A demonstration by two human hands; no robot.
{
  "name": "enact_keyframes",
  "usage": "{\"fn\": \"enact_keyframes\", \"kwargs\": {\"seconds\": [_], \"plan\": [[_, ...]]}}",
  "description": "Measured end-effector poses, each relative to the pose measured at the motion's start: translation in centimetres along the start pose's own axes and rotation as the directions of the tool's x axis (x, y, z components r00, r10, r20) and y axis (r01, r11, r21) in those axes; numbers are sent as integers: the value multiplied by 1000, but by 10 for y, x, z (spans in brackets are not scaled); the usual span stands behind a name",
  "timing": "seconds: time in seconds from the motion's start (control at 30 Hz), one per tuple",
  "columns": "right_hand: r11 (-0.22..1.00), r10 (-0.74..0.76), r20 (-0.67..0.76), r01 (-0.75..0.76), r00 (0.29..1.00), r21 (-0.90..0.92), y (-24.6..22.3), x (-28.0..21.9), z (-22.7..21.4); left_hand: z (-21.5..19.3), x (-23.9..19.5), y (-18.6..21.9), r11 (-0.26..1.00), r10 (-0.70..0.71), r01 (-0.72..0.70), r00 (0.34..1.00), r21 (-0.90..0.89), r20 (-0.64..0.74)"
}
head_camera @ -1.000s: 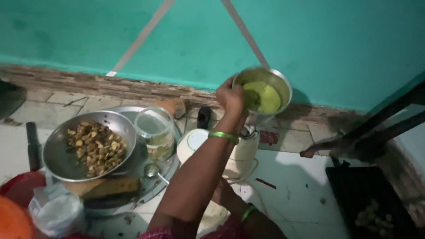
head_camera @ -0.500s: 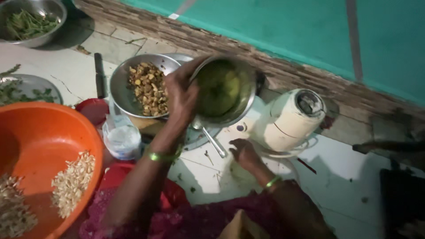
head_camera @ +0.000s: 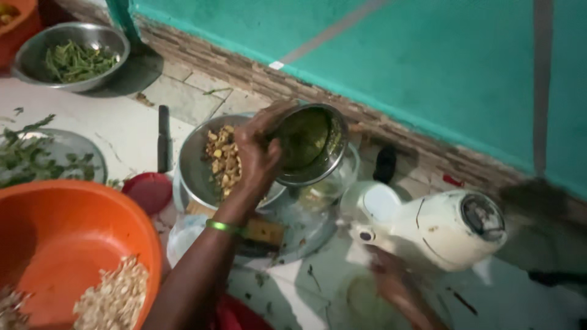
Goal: The person sits on the floor and uses a blender to grind green ingredients into a paste. They add chopped vegetables and herbs to the blender jar, secure the lid, and operate the machine. The person then transfers the blended paste into a glass jar and adds more ingredients for further blending.
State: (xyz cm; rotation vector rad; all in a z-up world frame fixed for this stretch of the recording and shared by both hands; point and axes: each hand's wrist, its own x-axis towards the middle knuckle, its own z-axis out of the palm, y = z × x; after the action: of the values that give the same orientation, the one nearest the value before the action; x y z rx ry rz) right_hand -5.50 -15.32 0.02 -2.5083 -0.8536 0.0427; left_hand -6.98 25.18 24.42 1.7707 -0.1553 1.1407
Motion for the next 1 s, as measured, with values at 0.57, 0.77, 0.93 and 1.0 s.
{"fn": "enact_keyframes", "kwargs": {"seconds": [0.57, 0.77, 0.93, 1.0], "plan": [[953, -257, -542, 115, 800, -282, -174, 207, -164, 128, 45, -60, 899, 388, -423, 890, 116, 240], [881, -330, -423, 115, 844, -458, -165, 197, -138, 142, 54, -83, 818, 462, -544, 815, 187, 350], [802, -366, -336, 112, 868, -586, -150, 163, -124, 138, 37, -101, 797, 418, -541, 814, 267, 403], [818, -363, -326, 131, 873, -561, -147, 156, -129, 135, 31, -106, 800, 404, -538, 809, 264, 427]]}}
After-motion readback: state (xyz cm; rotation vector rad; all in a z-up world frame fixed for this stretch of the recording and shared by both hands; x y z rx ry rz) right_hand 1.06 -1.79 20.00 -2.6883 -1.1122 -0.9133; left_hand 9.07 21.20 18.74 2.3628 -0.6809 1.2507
